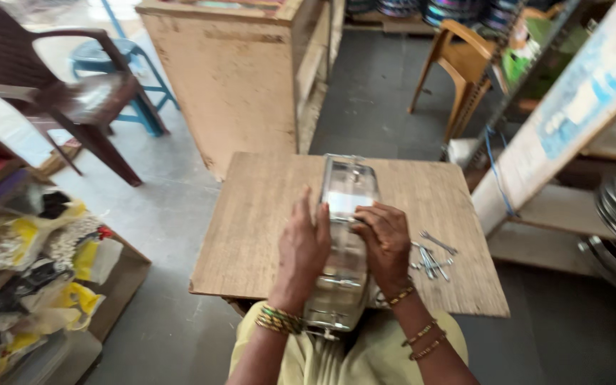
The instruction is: The person uses a wrench to tighten bolts on the rim of a metal drum frame.
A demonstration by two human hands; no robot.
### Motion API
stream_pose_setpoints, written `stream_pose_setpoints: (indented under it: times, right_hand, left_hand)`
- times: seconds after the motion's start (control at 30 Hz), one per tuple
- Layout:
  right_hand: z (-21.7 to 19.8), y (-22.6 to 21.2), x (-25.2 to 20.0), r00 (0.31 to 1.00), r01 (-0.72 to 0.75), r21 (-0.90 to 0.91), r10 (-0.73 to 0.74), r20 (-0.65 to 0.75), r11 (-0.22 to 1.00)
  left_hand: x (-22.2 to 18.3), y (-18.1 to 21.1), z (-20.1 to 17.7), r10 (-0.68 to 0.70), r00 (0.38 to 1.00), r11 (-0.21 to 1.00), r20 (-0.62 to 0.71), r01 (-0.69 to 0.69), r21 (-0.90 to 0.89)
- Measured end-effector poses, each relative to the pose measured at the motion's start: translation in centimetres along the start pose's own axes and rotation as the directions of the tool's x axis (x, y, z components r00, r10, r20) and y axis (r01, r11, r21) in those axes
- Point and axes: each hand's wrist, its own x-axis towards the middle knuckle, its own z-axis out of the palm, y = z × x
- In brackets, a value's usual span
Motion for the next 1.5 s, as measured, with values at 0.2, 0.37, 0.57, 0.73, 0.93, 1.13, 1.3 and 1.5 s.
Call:
stream_pose_setpoints:
  times: [0.2, 0.37, 0.57, 0.73, 0.93, 1.13, 1.3, 1.5]
  right_hand:
    - [-0.1, -3.3, -2.1, 0.999, -0.023, 0.02, 0.022, 0.028, 1.0]
    - [-2.2, -2.4, -4.3, 0.998, 0.048, 0.053, -0.05, 0.041, 0.997]
    - [-3.5, 14.2, -13.0, 0.802, -0.59, 0.086, 0.595, -0.051, 0.803]
    - [-7.3, 29.3, -20.4, 0.235, -0.955, 0.176, 0.971, -0.05, 0.24]
    - [-6.3, 33.5, -19.4, 0.073, -0.997, 0.021, 0.997, 0.0, 0.073]
    - [-3.5, 34.7, -17.1, 0.15, -0.852, -0.522, 0.974, -0.168, 0.041]
    - [-3.9, 34.8, -16.2, 0.222, -0.807, -0.584, 0.961, -0.163, 0.088]
    - [-5.9, 32.3, -14.3, 0.183, -0.972, 0.146, 0.983, -0.012, 0.183]
  left_hand:
    - [1.3, 0.1, 0.1, -0.222, 0.956, 0.973, 0.191, 0.205, 0.108]
    - [-1.1, 0.7, -2.0, -0.112, 0.982, 0.987, 0.155, 0.128, -0.097]
    - [-2.1, 0.8, -3.5, -0.341, 0.911, 0.924, 0.232, 0.37, -0.097]
    - [-2.5, 0.7, -4.0, -0.363, 0.909, 0.922, 0.206, 0.383, -0.062]
    - [-2.7, 1.1, -3.6, -0.395, 0.887, 0.896, 0.238, 0.429, -0.114]
    - [-2.6, 1.9, -3.0, -0.433, 0.869, 0.885, 0.239, 0.461, -0.072]
    - [-2.7, 2.2, -3.3, -0.434, 0.851, 0.871, 0.297, 0.48, -0.102]
    - [-2.9, 2.0, -3.1, -0.304, 0.925, 0.941, 0.227, 0.33, -0.082]
